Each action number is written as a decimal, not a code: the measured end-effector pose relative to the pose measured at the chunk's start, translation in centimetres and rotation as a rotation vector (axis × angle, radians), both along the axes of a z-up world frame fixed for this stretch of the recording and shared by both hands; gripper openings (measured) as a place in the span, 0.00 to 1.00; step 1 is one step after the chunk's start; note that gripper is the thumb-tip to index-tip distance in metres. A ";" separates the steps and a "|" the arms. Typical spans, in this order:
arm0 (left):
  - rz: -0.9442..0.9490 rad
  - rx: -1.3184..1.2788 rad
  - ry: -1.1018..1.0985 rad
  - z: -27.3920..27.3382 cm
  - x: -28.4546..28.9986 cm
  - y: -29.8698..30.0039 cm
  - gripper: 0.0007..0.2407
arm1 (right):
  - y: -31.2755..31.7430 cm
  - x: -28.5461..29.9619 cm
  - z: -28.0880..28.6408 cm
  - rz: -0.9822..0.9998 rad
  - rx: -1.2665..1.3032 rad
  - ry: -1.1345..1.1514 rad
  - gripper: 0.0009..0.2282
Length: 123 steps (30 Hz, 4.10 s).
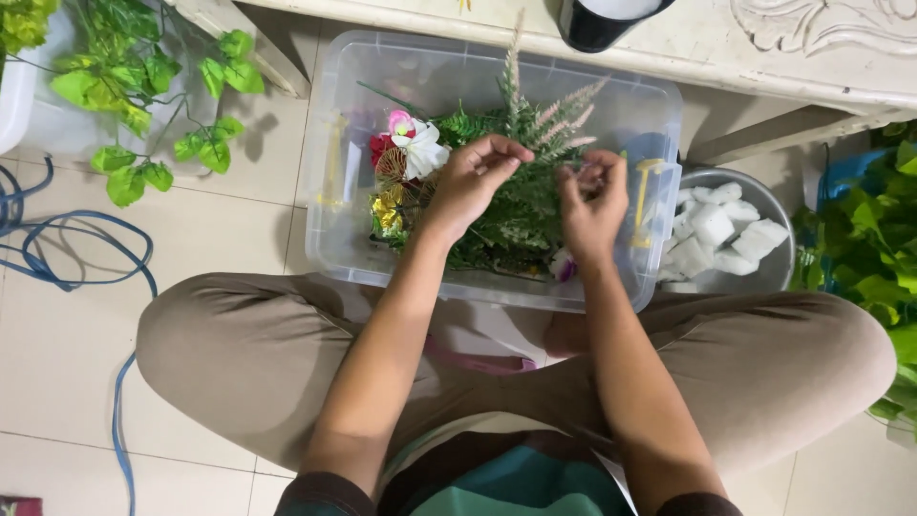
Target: Arranging artificial flowers and greenery into a small black pot using foam blocks for support.
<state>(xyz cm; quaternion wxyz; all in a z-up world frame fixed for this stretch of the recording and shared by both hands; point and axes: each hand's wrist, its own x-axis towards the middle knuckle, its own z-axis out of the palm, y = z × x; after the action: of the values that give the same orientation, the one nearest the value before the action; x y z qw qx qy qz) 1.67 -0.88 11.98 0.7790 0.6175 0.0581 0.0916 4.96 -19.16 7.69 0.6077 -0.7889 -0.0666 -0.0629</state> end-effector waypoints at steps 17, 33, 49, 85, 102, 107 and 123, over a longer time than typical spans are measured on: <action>-0.594 1.291 1.012 -7.0 -3.4 5.6 0.16 | -2.3 -1.1 -5.5 0.021 -0.913 -0.038 0.05; -0.221 0.840 0.703 -6.0 -1.2 4.7 0.15 | -0.9 -1.2 -1.3 0.141 -1.036 -0.082 0.06; 0.008 0.248 0.256 0.5 0.1 2.6 0.09 | 0.7 -2.3 0.0 0.477 -0.786 -0.199 0.14; -0.071 0.525 0.374 -8.2 -3.1 -2.4 0.07 | 1.8 -6.5 1.5 -0.084 0.060 -0.009 0.04; 0.066 0.321 0.029 6.0 1.1 -5.0 0.11 | -1.6 -2.9 2.9 -0.157 0.698 0.360 0.17; 0.116 0.325 -0.026 10.2 2.6 -5.1 0.30 | -2.1 -1.3 4.4 -0.167 0.862 0.339 0.06; 0.346 0.656 -0.079 10.0 8.5 -4.6 0.36 | -4.3 0.6 9.4 -0.069 0.802 0.225 0.05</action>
<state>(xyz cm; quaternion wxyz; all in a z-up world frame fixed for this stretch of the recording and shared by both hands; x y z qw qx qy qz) 10.17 -5.50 21.95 0.5143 0.8114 0.0989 0.2595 5.56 -23.48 17.08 0.8678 -0.4934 0.0564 -0.0175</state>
